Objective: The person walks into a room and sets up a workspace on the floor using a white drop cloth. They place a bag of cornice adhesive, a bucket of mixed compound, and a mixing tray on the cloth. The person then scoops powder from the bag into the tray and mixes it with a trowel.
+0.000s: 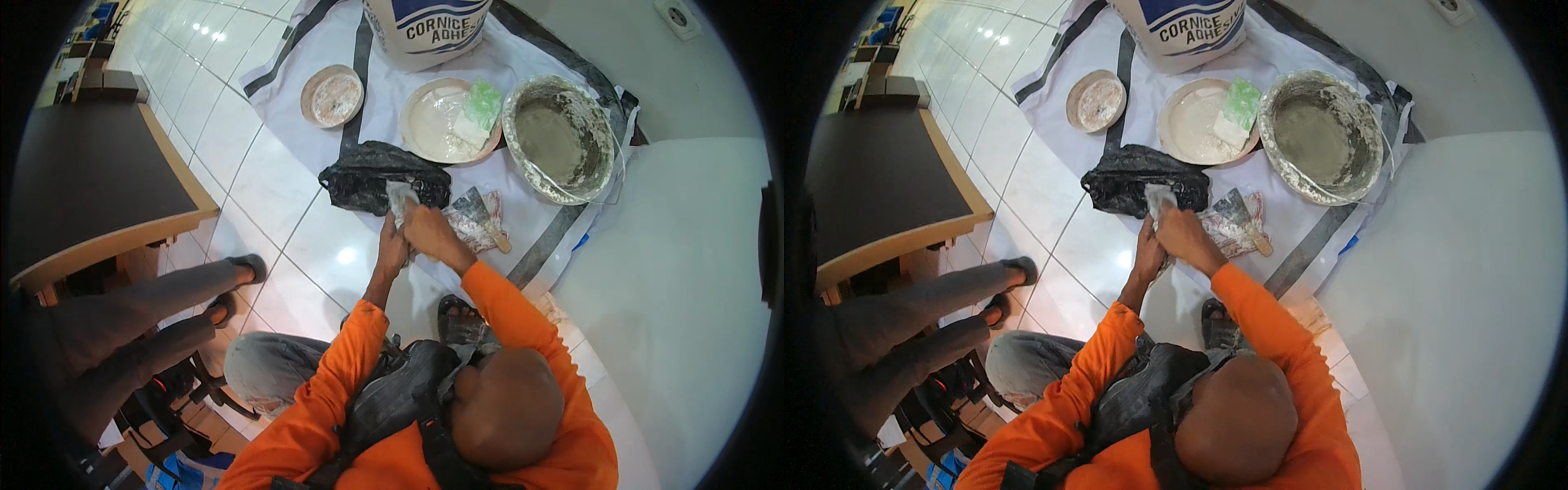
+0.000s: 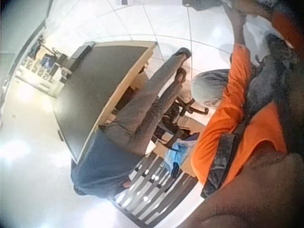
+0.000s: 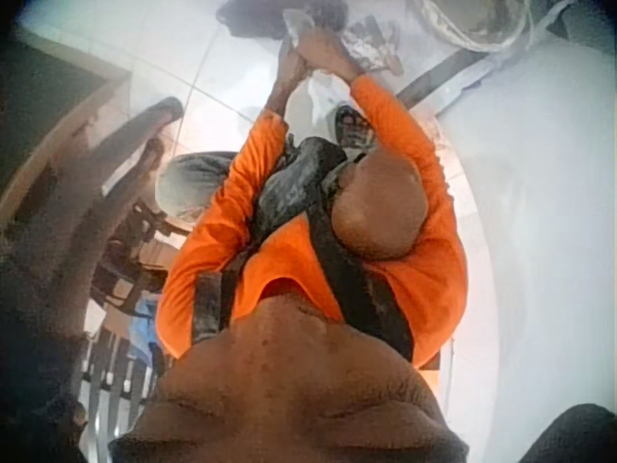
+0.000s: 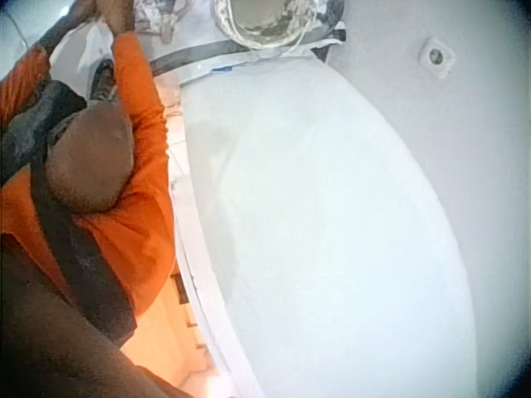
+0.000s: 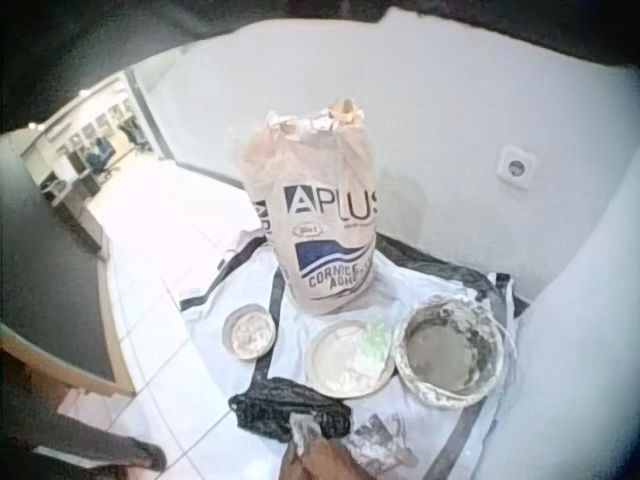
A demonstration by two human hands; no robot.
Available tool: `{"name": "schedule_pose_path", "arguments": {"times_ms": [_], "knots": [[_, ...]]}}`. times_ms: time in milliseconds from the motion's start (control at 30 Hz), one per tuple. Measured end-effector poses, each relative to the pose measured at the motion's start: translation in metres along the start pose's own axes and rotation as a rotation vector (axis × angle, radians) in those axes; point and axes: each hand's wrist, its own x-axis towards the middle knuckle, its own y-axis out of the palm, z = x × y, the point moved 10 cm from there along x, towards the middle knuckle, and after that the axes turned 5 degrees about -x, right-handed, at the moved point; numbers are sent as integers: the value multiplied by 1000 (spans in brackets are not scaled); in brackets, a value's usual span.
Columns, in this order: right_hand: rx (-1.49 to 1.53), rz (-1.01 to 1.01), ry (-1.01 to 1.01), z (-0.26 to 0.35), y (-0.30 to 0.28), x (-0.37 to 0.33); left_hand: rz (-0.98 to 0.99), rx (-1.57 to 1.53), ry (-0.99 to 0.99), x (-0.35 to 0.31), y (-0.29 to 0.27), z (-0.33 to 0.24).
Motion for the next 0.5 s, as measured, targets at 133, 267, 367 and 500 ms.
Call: {"name": "schedule_pose_path", "arguments": {"times_ms": [133,267,367,500], "knots": [[-15,-127,-39,6,5,-13,-27,-47,62,8,-13,11],[28,-1,-11,0,-1,-1,-32,50,-61,-5,1,-2],[-20,-181,-56,10,8,-18,-7,-21,57,6,-11,1],[-5,-37,-45,5,-5,4,-1,-13,-25,-2,3,-8]]}}
